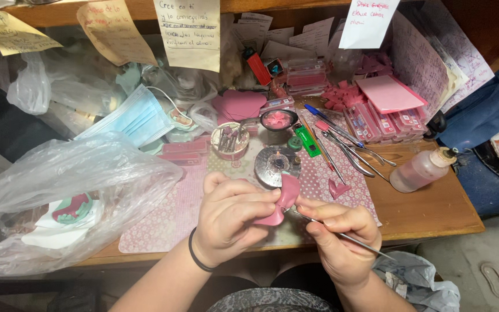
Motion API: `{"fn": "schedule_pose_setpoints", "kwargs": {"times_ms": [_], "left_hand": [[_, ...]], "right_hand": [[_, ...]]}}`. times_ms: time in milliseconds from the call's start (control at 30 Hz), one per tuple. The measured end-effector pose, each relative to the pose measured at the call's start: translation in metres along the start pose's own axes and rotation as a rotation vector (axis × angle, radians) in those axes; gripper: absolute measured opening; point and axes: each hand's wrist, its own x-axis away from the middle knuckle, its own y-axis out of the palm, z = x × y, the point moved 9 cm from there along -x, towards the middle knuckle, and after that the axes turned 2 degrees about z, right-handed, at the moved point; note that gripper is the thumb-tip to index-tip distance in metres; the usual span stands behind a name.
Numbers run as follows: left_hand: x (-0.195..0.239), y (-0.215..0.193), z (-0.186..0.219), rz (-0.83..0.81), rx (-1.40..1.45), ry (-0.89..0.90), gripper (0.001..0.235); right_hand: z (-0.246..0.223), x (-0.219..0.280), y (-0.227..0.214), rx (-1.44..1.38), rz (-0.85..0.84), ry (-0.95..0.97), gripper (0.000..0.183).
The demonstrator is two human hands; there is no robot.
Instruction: The person sits at a cluttered table and uses a metal sculpting tool to shape a small pink clay object. They repeatedly smooth and refine the edges of the clay piece, occasionally dipping the tool into a small container of liquid.
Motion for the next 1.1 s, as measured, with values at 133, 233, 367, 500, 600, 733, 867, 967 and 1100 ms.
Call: {"fn": "schedule_pose_setpoints", "kwargs": {"times_ms": [133, 233, 367, 500, 600, 733, 867, 967, 1100], "left_hand": [[-0.001, 0.001, -0.002, 0.006, 0.034, -0.018, 0.03], [0.0, 0.0, -0.005, 0.03, 0.04, -0.056, 0.027], [-0.001, 0.0, -0.006, 0.008, 0.022, -0.055, 0.019], [-0.003, 0.003, -0.001, -0.054, -0.047, -0.008, 0.027], [-0.005, 0.007, 0.002, -0.064, -0.082, -0.003, 0.014], [-0.009, 0.006, 0.005, -0.033, -0.105, -0.005, 0.009], [-0.019, 0.008, 0.025, -0.014, -0.184, 0.103, 0.019], [-0.018, 0.012, 0.04, -0.037, -0.31, 0.2, 0.008], [-0.025, 0.02, 0.051, -0.077, -0.444, 0.247, 0.014]], "right_hand": [[-0.001, 0.001, 0.0, -0.043, 0.014, -0.022, 0.021], [-0.004, 0.0, 0.001, -0.039, -0.014, -0.023, 0.022], [-0.012, -0.008, 0.004, 0.019, -0.11, -0.014, 0.022], [-0.018, -0.015, 0.008, 0.138, -0.219, 0.051, 0.017], [-0.016, -0.016, 0.004, 0.14, -0.242, 0.161, 0.016], [-0.018, -0.024, -0.007, 0.13, -0.106, 0.114, 0.012], [0.02, -0.016, -0.031, 0.155, 0.138, 0.398, 0.026], [0.047, -0.007, -0.026, 0.086, 0.052, 0.56, 0.018], [0.051, -0.013, -0.029, 0.176, 0.043, 0.547, 0.039]]}}
